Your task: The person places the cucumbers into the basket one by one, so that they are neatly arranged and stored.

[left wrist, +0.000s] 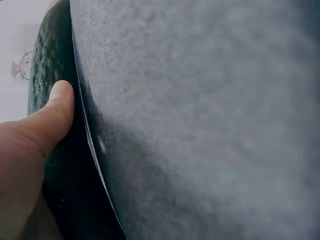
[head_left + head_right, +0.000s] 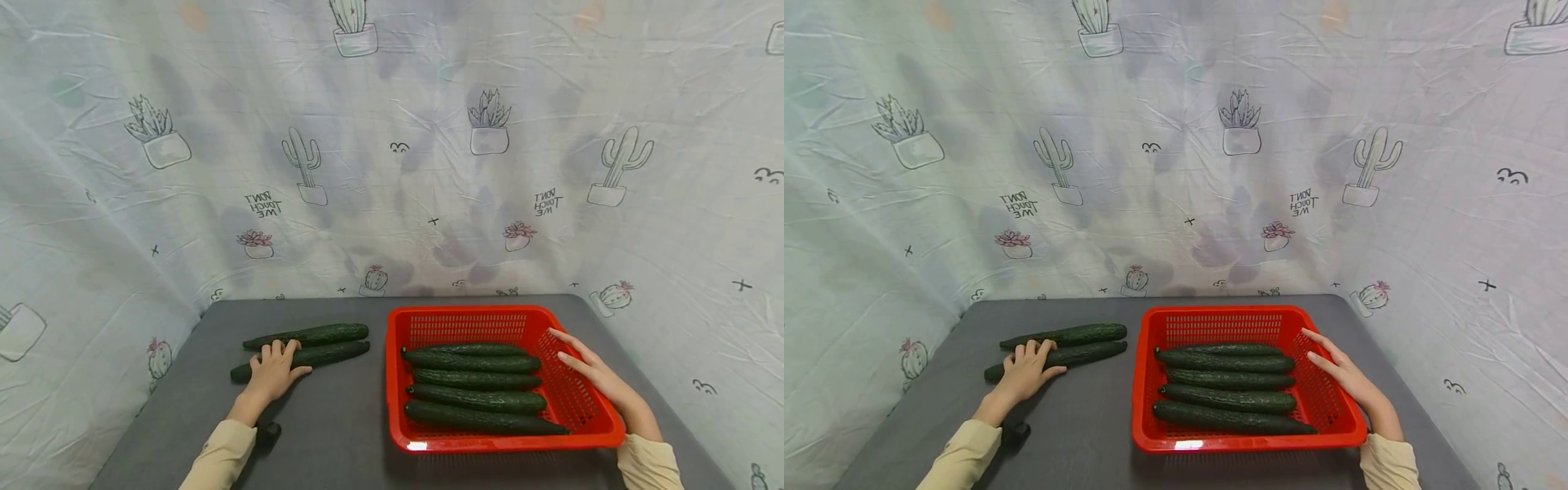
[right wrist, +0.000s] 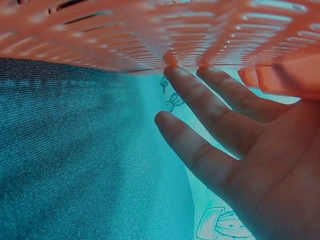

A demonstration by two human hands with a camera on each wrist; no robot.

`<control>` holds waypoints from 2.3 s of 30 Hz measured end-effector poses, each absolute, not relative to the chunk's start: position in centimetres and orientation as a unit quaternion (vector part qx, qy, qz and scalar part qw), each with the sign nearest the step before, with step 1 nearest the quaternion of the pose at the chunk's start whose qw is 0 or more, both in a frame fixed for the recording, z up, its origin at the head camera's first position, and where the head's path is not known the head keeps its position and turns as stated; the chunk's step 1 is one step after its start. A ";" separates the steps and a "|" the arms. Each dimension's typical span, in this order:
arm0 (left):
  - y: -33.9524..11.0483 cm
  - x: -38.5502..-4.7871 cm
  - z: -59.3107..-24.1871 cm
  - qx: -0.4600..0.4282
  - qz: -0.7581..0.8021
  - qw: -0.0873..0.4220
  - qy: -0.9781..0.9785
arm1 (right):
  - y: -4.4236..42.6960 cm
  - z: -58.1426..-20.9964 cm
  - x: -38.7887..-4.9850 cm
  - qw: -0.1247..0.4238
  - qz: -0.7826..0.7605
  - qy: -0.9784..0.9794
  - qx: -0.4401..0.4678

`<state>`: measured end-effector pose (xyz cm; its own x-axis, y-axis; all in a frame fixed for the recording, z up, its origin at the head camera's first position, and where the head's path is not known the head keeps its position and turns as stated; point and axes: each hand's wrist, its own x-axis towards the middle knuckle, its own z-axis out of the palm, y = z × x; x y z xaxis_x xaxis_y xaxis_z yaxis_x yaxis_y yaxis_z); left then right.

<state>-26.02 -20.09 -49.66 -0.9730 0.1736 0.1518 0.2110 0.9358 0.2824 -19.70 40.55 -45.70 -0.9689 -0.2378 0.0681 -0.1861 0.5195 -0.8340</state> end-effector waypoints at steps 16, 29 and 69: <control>-19.7 -24.2 -48.2 -0.099 -0.164 0.135 -0.972 | 40.5 -45.5 -19.7 0.022 -0.468 0.873 -0.135; -17.2 -23.4 -45.5 -0.104 -0.179 0.182 -0.961 | 40.6 -45.8 -19.7 0.011 -0.451 0.882 -0.136; -3.0 -23.7 -39.4 -0.212 -0.112 0.117 -0.964 | 40.4 -45.7 -19.7 0.012 -0.456 0.881 -0.127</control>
